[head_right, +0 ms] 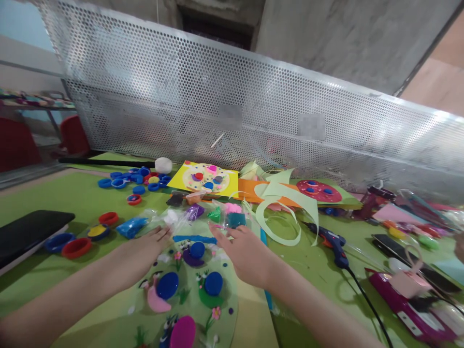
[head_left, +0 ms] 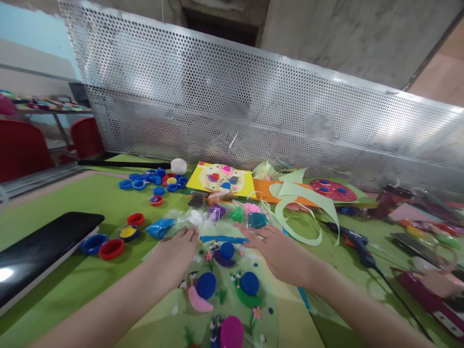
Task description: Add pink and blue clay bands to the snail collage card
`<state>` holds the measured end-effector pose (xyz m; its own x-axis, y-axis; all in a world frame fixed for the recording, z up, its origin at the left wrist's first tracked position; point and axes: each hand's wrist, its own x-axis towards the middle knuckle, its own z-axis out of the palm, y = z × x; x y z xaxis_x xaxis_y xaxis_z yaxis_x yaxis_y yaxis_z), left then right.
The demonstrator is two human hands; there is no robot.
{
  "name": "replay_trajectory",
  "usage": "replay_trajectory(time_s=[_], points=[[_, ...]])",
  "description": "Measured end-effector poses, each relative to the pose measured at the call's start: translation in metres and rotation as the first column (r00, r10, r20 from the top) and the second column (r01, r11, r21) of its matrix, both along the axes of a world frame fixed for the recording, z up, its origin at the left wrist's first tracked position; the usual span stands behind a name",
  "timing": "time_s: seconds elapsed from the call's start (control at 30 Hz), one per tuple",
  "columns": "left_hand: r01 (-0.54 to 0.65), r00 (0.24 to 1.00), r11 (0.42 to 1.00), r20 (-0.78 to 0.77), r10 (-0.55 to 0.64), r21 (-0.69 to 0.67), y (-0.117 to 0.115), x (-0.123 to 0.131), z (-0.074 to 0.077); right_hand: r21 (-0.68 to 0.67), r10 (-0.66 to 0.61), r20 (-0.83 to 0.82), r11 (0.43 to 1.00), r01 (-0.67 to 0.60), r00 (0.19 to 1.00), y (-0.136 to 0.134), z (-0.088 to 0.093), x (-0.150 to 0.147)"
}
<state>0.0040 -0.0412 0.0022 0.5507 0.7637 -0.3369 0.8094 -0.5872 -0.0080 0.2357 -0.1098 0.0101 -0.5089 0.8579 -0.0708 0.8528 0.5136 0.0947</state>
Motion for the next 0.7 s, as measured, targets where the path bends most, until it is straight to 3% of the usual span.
replay_trajectory(time_s=[0.33,0.7], points=[[-0.001,1.0,1.0,-0.025,0.001,0.01,-0.003,0.002,0.007,0.048,-0.052,0.269,0.998,0.04,0.962,-0.004,0.001,-0.011],[0.008,1.0,1.0,-0.012,-0.008,0.004,-0.001,0.0,0.003,0.061,-0.011,0.072,0.998,0.007,0.997,-0.004,0.0,-0.003]])
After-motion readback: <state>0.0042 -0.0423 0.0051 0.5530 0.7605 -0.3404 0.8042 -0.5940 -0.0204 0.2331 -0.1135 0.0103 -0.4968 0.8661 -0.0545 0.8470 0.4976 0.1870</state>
